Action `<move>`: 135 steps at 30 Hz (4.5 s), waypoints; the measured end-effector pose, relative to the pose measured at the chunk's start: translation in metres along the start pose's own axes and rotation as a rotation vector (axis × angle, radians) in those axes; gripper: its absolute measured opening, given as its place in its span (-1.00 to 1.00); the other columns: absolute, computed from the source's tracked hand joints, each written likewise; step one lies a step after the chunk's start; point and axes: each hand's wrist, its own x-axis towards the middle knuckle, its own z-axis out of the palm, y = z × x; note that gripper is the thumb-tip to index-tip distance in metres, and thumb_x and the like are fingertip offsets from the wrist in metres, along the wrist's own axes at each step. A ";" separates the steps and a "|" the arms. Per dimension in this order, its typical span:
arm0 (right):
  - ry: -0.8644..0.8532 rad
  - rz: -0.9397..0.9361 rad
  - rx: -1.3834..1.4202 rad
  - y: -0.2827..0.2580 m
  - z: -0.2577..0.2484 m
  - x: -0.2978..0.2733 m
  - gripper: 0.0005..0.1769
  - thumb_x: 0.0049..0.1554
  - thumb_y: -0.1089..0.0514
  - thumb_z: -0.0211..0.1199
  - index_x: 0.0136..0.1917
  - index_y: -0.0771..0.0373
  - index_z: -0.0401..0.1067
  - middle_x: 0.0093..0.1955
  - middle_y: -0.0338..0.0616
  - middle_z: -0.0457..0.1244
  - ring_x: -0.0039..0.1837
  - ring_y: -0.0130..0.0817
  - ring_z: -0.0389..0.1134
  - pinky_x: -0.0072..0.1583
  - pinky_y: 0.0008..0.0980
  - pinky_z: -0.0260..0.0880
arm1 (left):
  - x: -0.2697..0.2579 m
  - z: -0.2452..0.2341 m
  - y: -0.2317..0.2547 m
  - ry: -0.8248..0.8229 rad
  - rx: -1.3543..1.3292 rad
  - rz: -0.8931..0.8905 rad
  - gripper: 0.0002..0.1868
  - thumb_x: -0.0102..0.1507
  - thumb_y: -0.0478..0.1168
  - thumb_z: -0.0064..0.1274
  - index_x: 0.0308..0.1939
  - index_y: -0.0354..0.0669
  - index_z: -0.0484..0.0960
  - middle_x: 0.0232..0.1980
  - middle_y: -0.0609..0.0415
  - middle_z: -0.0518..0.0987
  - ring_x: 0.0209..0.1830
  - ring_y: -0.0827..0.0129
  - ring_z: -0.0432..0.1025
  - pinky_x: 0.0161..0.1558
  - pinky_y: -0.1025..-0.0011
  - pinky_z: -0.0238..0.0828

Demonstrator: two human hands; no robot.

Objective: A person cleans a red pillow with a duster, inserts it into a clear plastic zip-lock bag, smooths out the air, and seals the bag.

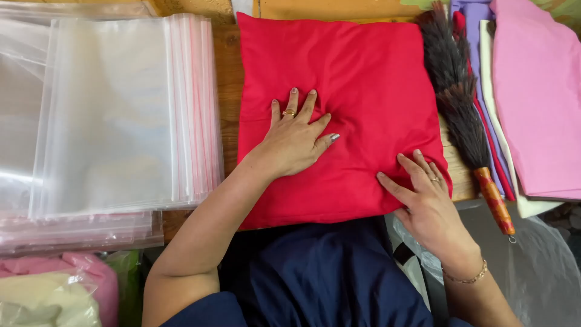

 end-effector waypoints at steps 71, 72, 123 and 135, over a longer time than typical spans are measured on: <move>-0.496 -0.051 0.583 -0.190 -0.042 0.254 -0.75 0.19 0.01 0.00 0.00 0.22 0.30 -0.05 -0.17 0.30 0.02 -0.41 0.34 0.06 -0.47 0.36 | -0.118 -0.025 -0.168 1.344 0.217 -0.487 -0.87 0.27 -0.25 -0.13 -0.39 -0.14 0.37 -0.34 0.06 0.41 -0.38 0.09 0.32 -0.34 0.22 0.24; -0.553 -0.007 0.724 -0.196 -0.035 0.262 -0.64 0.24 -0.02 -0.06 -0.27 0.24 0.30 -0.18 -0.23 0.27 -0.10 -0.50 0.33 -0.05 -0.53 0.41 | -0.120 -0.029 -0.162 1.380 0.200 -0.427 -0.87 0.27 -0.26 -0.13 -0.39 -0.15 0.35 -0.34 0.06 0.39 -0.44 0.13 0.28 -0.39 0.24 0.23; 0.295 -0.110 1.086 0.063 -0.057 0.219 -0.70 0.47 -0.01 -0.05 0.32 0.17 0.06 -0.32 -0.44 -0.02 -0.42 -0.69 -0.02 -0.40 -0.65 -0.01 | -0.055 0.017 -0.182 0.509 0.155 -0.738 -0.14 0.14 0.39 -0.26 0.43 0.24 -0.10 0.48 -0.20 -0.21 0.44 -0.27 -0.28 0.24 -0.28 -0.20; 0.470 0.652 1.093 0.022 -0.017 0.145 -0.79 0.32 0.18 -0.02 -0.14 0.16 0.37 -0.47 -0.30 0.11 -0.49 -0.53 0.13 -0.46 -0.57 0.17 | -0.073 0.018 -0.137 0.508 0.216 -0.374 0.18 0.08 0.19 0.12 0.45 0.16 -0.46 0.41 -0.52 -0.52 0.37 -0.48 -0.64 0.19 -0.52 -0.55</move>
